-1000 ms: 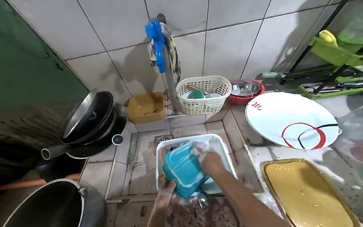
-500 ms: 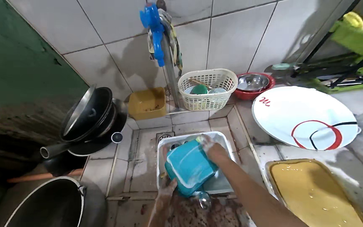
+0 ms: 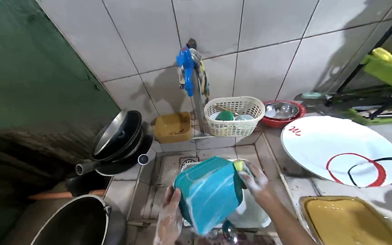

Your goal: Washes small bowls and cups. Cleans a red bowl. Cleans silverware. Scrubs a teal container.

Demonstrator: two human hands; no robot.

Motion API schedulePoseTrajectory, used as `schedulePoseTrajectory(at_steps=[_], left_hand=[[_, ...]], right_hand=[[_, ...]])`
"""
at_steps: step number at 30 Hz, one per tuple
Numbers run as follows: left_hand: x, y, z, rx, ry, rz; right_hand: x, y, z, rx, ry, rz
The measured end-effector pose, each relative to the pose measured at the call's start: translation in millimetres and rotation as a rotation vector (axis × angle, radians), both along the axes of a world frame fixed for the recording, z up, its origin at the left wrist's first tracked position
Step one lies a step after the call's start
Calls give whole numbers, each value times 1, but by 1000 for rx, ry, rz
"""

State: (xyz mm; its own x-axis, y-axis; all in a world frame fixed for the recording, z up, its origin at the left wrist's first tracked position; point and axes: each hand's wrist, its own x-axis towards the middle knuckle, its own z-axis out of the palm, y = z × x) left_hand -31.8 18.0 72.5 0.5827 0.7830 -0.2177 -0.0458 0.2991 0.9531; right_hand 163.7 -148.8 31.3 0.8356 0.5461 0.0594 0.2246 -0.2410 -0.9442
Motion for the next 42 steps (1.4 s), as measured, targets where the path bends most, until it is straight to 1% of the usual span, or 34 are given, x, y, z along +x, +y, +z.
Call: schedulePoseTrajectory(at_steps=[2, 5, 6, 7, 9, 10, 11, 12, 13, 15, 17, 18, 19, 21, 22, 24, 26, 27, 28, 32, 33, 34, 36, 38, 39, 40, 41, 42], left_hand=[[-14, -1, 7, 88, -37, -9], [-34, -5, 2, 234, -13, -90], [-38, -7, -1, 263, 0, -122], [-42, -11, -4, 275, 5, -152], [-47, -20, -6, 275, -18, -206], [-52, -25, -7, 276, -31, -217], [-56, -30, -6, 281, -15, -198], [-60, -35, -5, 288, 41, -165], [-62, -37, -5, 272, 100, -140], [-68, -39, -6, 238, 169, -100], [-74, -43, -9, 231, 135, -109], [-76, -43, -10, 229, 93, -131], [-75, -43, -13, 229, 46, -159], [-70, -44, -14, 215, 33, -147], [-68, -45, -13, 209, 55, -125], [-68, -44, -16, 219, 74, -106], [-72, -42, -19, 216, 76, -116], [-74, -42, -20, 205, 79, -124], [-76, -42, -22, 197, 85, -116], [-78, -40, -25, 199, 17, -110], [-77, -39, -27, 198, -8, -113], [-76, -37, -28, 198, -34, -114], [-73, -35, -30, 211, -42, -109], [-71, -37, -31, 220, -22, -97], [-72, -38, -30, 210, -23, -99], [-72, -40, -29, 197, -30, -95], [-74, -40, -29, 186, -39, -114], [-76, -38, -31, 181, -40, -135]], right_hand=[[0, -5, 3, 58, -56, 2], [-15, 1, 16, 148, -254, -63], [-26, 8, 18, 170, -356, -17], [-43, 16, 21, 174, -448, 87], [-87, 30, 29, 121, -606, 375], [-107, 35, 32, 113, -675, 467], [-120, 38, 33, 117, -723, 511], [-124, 40, 31, 124, -734, 517], [-119, 42, 26, 121, -697, 495], [-88, 45, 20, 2, -506, 406], [-47, 49, 19, -140, -277, 301], [-34, 50, 19, -180, -202, 265], [-32, 51, 20, -187, -206, 251], [-58, 49, 23, -136, -358, 316], [-82, 45, 23, -65, -446, 360], [-120, 37, 20, 150, -601, 452], [-126, 35, 15, 262, -720, 518], [-118, 36, 13, 257, -718, 518], [-105, 38, 13, 209, -665, 497], [-29, 59, 23, -143, -279, 315], [-23, 62, 26, -206, -230, 299], [-27, 63, 29, -221, -253, 300], [-62, 56, 28, -103, -432, 361], [-106, 44, 25, 126, -616, 463], [-120, 40, 24, 231, -692, 522], [-125, 38, 24, 286, -755, 566], [-124, 38, 23, 281, -784, 578], [-116, 39, 23, 232, -764, 550]])
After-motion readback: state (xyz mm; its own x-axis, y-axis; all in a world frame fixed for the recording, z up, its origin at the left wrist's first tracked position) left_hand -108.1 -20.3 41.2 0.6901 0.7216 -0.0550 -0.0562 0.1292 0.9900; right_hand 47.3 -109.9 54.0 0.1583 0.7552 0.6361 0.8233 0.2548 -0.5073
